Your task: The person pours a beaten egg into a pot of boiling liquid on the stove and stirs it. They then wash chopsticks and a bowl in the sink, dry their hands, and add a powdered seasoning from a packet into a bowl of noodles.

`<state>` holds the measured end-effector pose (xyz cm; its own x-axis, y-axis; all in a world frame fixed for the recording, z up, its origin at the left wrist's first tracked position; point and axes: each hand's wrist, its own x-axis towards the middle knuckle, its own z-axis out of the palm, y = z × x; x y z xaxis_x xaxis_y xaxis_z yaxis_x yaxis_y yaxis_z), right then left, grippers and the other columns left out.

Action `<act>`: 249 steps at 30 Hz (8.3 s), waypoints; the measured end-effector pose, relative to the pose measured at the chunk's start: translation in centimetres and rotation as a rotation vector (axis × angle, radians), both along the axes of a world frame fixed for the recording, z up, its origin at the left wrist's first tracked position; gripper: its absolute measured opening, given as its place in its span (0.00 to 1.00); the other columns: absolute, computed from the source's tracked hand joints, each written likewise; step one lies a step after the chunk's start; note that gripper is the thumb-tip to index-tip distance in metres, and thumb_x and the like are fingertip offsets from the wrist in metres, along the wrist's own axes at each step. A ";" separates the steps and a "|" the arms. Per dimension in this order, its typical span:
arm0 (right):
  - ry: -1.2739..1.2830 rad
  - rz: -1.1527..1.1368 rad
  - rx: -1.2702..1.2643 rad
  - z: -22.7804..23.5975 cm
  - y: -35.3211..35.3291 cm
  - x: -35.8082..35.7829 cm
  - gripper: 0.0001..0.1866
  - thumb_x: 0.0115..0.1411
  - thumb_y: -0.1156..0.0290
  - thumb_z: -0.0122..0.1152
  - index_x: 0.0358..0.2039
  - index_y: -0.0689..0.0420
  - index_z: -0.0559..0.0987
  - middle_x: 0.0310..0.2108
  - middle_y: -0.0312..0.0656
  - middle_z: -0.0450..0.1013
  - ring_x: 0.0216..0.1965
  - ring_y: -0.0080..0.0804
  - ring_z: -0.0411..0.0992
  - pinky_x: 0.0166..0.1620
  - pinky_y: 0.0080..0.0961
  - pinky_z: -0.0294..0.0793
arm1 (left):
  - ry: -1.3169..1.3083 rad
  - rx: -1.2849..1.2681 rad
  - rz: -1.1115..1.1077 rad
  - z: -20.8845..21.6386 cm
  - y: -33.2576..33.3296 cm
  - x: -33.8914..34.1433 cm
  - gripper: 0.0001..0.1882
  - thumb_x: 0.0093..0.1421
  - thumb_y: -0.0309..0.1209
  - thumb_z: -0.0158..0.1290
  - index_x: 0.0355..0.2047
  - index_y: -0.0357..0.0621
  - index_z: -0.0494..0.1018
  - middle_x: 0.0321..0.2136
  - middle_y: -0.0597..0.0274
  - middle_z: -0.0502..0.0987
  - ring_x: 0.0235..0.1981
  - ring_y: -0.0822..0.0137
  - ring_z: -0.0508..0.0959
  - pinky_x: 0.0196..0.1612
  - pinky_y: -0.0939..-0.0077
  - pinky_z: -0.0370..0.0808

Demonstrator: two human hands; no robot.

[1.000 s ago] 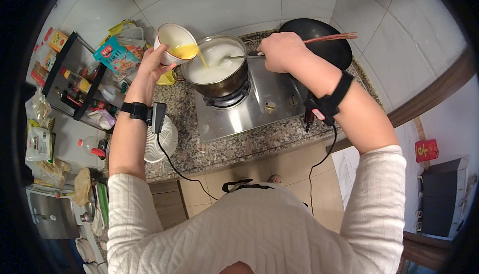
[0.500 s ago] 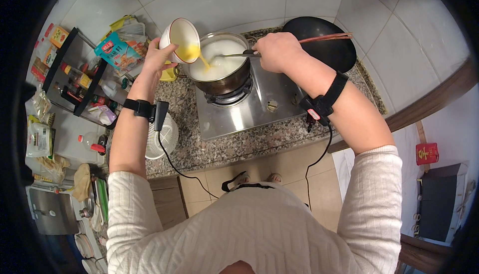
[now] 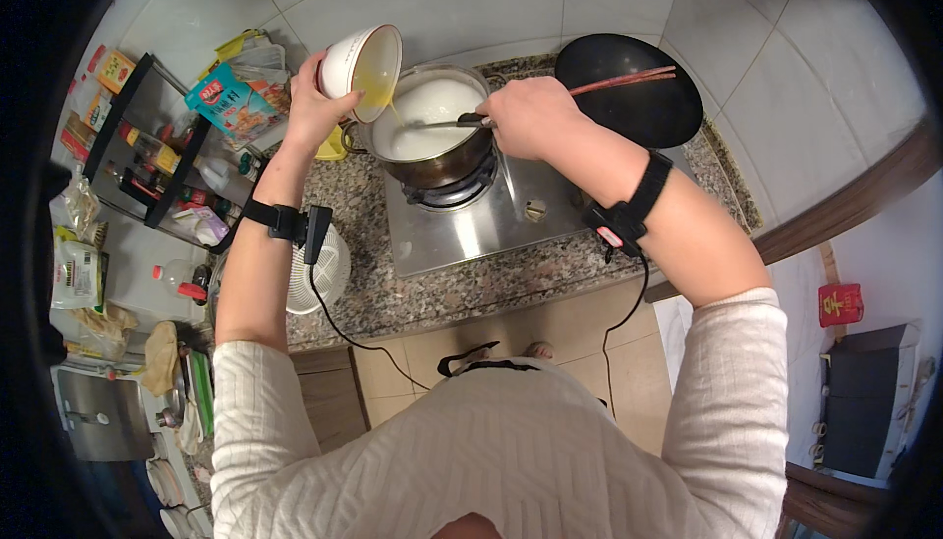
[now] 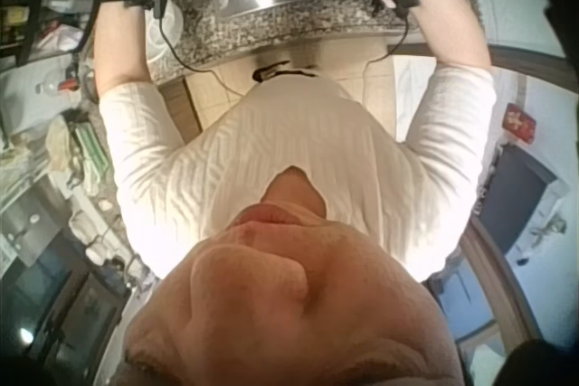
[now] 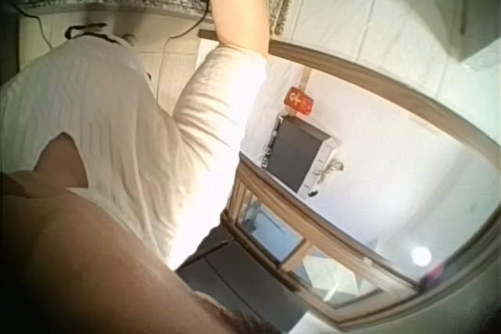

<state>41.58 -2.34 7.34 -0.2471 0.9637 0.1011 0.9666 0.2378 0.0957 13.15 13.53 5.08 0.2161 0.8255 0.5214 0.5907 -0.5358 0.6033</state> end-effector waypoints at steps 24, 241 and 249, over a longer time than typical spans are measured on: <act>0.015 -0.103 -0.006 -0.7 1.3 0.0 0.14 0.53 0.70 0.57 0.39 0.51 0.85 0.36 0.48 0.81 0.41 0.45 0.80 0.45 0.39 0.79 | 0.241 0.309 -0.131 1.6 -4.3 1.4 0.51 0.38 0.27 0.70 0.63 0.49 0.57 0.54 0.47 0.63 0.58 0.45 0.66 0.62 0.58 0.68; 1.168 -0.132 0.079 5.3 -5.0 2.1 0.07 0.55 0.69 0.59 0.32 0.58 0.80 0.20 0.32 0.73 0.20 0.20 0.72 0.28 0.18 0.73 | -0.981 -0.751 -0.260 -2.3 -0.6 -2.6 0.31 0.63 0.35 0.55 0.62 0.45 0.55 0.54 0.48 0.68 0.56 0.51 0.71 0.48 0.54 0.83; 1.011 -0.116 0.099 2.5 -3.4 1.3 0.07 0.55 0.71 0.59 0.32 0.59 0.79 0.19 0.31 0.70 0.18 0.18 0.69 0.24 0.18 0.69 | -0.622 -0.539 -0.105 -1.6 -0.4 -1.7 0.43 0.55 0.30 0.63 0.66 0.46 0.51 0.52 0.52 0.68 0.52 0.59 0.73 0.44 0.58 0.80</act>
<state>42.91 -5.75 9.84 0.0928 0.9522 0.2910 0.6225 0.1726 -0.7634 11.47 13.12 3.50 0.1086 0.9880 0.1102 0.0276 -0.1139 0.9931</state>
